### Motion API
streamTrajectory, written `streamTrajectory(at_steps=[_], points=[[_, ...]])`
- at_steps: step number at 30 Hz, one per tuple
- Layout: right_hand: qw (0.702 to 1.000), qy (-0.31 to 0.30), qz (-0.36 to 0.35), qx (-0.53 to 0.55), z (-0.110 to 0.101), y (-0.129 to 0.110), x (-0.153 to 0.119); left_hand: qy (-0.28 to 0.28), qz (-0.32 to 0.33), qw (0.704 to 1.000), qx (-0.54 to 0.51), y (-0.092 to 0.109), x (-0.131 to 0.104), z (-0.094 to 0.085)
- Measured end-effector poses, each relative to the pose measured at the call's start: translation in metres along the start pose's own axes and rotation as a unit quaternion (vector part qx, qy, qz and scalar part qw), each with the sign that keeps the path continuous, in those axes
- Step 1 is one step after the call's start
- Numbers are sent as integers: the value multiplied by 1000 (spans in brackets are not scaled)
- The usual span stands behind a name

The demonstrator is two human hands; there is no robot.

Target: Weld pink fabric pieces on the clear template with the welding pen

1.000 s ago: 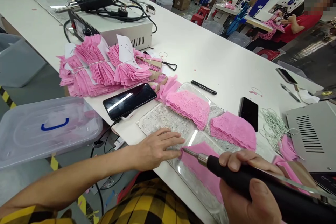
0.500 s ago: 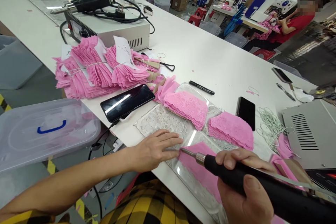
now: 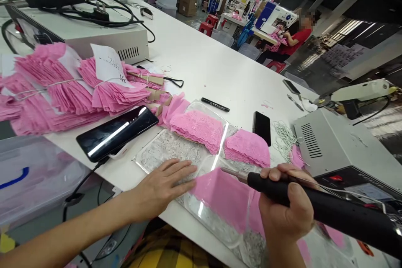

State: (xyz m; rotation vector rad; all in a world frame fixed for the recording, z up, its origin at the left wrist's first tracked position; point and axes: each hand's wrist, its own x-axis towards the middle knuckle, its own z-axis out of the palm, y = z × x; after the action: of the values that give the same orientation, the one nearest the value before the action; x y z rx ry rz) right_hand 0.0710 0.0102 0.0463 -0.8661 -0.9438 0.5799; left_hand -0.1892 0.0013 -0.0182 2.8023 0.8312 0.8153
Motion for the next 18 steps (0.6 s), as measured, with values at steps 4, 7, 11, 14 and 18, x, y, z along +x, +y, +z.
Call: streamTrajectory(at_steps=[4,7,11,14,18], points=[[1000,-18,-10,-6,2,2,-2,-4,-3,1000,-2,0,-1,0],[1000,-21,-10,-11,2,2,-2,-5,-4,1000,-2,1,-1,0],[1000,-17,-12,-20,2,3,-2,-5,-1,1000,3,1,-2,0],[1000,-9,-14,-23,2,4,-1,1,4,1000,0,1,-2,1],[1000,0,2,-17,0,3,0,-6,0,1000,1,0,-3,0]])
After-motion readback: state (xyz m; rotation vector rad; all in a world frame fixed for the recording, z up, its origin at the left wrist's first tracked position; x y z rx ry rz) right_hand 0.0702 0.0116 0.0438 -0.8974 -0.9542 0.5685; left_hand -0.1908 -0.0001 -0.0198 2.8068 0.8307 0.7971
